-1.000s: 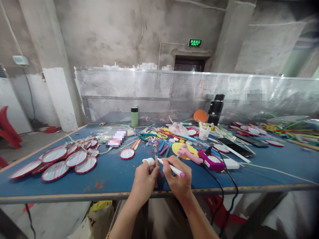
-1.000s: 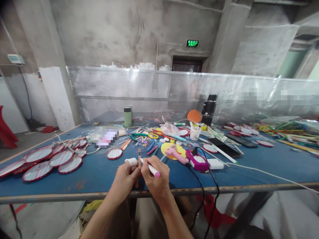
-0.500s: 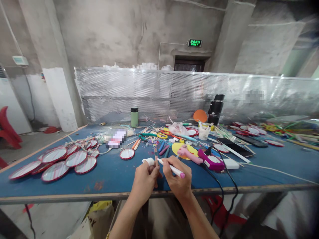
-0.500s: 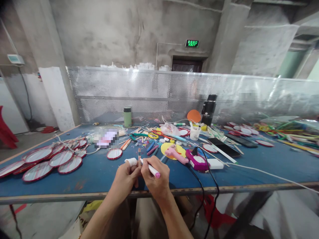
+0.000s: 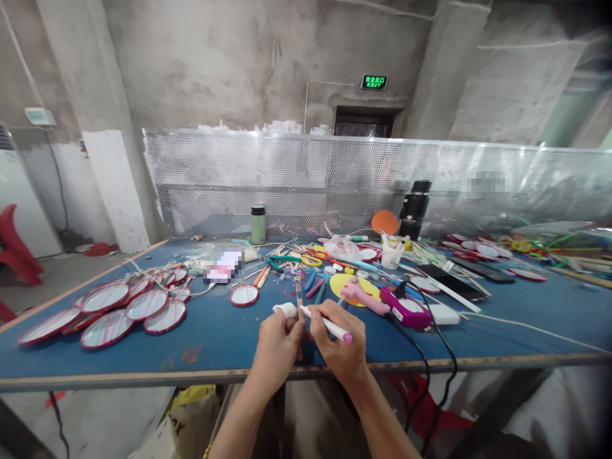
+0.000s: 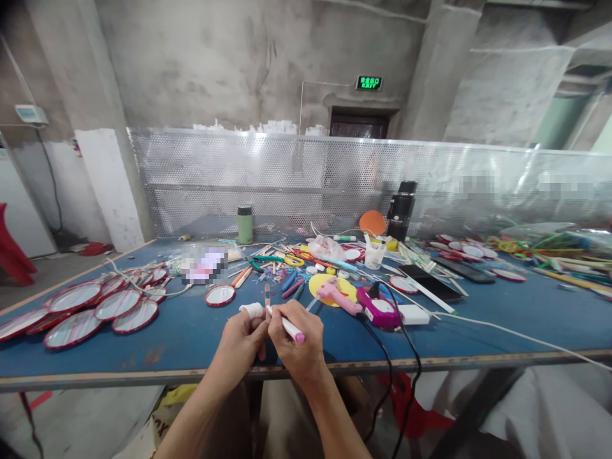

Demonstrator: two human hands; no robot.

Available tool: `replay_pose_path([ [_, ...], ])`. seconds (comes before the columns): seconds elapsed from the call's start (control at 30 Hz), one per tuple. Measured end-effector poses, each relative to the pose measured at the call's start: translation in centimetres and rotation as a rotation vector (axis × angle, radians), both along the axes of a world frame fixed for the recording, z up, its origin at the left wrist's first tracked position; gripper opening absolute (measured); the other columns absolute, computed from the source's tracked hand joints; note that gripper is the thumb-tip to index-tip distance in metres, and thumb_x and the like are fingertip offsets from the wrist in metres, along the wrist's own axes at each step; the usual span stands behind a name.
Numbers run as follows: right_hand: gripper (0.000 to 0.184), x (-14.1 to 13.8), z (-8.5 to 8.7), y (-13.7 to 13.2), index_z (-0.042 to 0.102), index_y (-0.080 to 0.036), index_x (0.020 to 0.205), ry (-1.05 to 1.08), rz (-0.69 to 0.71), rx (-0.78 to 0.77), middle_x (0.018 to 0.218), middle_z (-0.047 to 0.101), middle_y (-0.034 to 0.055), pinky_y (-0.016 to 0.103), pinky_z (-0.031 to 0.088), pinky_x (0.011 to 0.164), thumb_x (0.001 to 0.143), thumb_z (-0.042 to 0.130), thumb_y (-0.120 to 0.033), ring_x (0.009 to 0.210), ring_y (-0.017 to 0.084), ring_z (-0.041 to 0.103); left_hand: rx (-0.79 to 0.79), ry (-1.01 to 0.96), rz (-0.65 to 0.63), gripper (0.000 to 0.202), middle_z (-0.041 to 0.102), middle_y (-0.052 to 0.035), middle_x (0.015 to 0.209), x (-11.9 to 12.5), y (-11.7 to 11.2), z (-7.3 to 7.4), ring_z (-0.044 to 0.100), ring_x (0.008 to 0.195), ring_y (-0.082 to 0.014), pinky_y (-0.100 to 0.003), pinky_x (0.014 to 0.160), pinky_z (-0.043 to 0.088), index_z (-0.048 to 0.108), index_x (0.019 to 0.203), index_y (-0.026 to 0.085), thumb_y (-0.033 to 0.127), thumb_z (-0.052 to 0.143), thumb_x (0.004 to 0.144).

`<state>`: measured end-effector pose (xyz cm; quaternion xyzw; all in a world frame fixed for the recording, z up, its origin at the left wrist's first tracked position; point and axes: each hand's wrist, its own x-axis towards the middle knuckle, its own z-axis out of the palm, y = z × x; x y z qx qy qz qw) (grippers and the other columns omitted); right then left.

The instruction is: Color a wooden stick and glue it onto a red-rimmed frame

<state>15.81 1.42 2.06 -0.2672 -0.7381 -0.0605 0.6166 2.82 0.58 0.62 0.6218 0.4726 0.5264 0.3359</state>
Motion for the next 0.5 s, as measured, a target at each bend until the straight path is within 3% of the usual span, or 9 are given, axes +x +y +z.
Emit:
replay_pose_path([
  [0.5, 0.021, 0.02, 0.03, 0.05, 0.065, -0.019, 0.078, 0.024, -0.030, -0.013, 0.065, 0.064, -0.0001, 0.023, 0.048, 0.058, 0.094, 0.053, -0.014, 0.057, 0.012, 0.060, -0.007, -0.019, -0.014, 0.029, 0.052, 0.0057, 0.047, 0.00, 0.04, -0.09, 0.052, 0.039, -0.0117, -0.021, 0.045, 0.036, 0.055, 0.071, 0.021, 0.044, 0.055, 0.088],
])
